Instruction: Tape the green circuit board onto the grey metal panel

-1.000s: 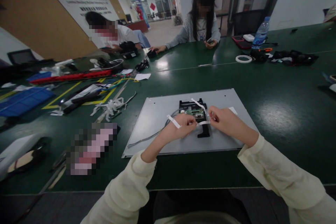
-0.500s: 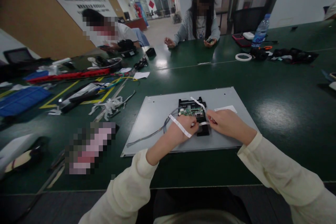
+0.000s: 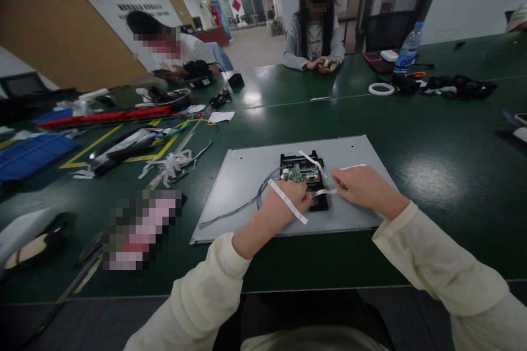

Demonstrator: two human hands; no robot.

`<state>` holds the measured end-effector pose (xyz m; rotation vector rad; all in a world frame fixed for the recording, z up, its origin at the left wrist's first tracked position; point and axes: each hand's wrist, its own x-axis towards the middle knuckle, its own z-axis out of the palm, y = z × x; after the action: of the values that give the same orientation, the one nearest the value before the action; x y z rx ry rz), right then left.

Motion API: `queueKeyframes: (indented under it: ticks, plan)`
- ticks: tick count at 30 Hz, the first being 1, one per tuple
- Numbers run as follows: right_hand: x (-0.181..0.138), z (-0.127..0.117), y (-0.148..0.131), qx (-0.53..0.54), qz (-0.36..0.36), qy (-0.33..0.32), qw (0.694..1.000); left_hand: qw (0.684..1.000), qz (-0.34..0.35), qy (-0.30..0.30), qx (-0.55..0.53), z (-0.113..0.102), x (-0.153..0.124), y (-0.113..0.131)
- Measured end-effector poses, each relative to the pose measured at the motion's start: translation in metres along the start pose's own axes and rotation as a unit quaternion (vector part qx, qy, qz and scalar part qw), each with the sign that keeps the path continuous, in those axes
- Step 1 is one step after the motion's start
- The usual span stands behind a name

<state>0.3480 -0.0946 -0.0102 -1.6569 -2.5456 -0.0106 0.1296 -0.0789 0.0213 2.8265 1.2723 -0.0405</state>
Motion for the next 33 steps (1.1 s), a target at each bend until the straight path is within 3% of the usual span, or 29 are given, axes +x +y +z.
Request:
queueKeyframes:
  ticks: [5, 9, 12, 16, 20, 23, 28, 33]
  plan:
    - [0.0, 0.003, 0.009, 0.047, 0.02, 0.014, 0.999, 1.0, 0.014, -0.004, 0.021, -0.005, -0.003, -0.001]
    - [0.001, 0.005, 0.008, 0.111, 0.03, 0.095, 0.989, 0.999, 0.028, 0.002, 0.015, -0.004, -0.003, -0.001]
    - [-0.002, 0.001, -0.001, 0.149, -0.023, 0.2, 0.968, 1.0, 0.019, 0.017, -0.009, -0.002, -0.001, -0.002]
    - [-0.009, -0.008, -0.022, 0.12, -0.15, 0.304, 0.933, 0.998, -0.006, 0.051, -0.037, -0.001, 0.003, -0.009]
    - [-0.008, -0.012, -0.044, 0.041, -0.249, 0.305, 0.918, 0.997, -0.004, 0.051, -0.05, -0.003, 0.004, -0.018]
    - [-0.001, -0.013, -0.057, 0.009, -0.279, 0.315, 0.907, 0.997, 0.013, 0.042, -0.057, -0.005, 0.002, -0.022]
    - [0.012, -0.019, -0.073, 0.034, -0.316, 0.324, 0.891, 0.997, 0.009, 0.037, -0.06, -0.004, 0.001, -0.025]
    - [0.02, -0.034, -0.081, 0.095, -0.321, 0.331, 0.882, 0.994, -0.014, 0.08, -0.071, -0.001, 0.002, -0.038]
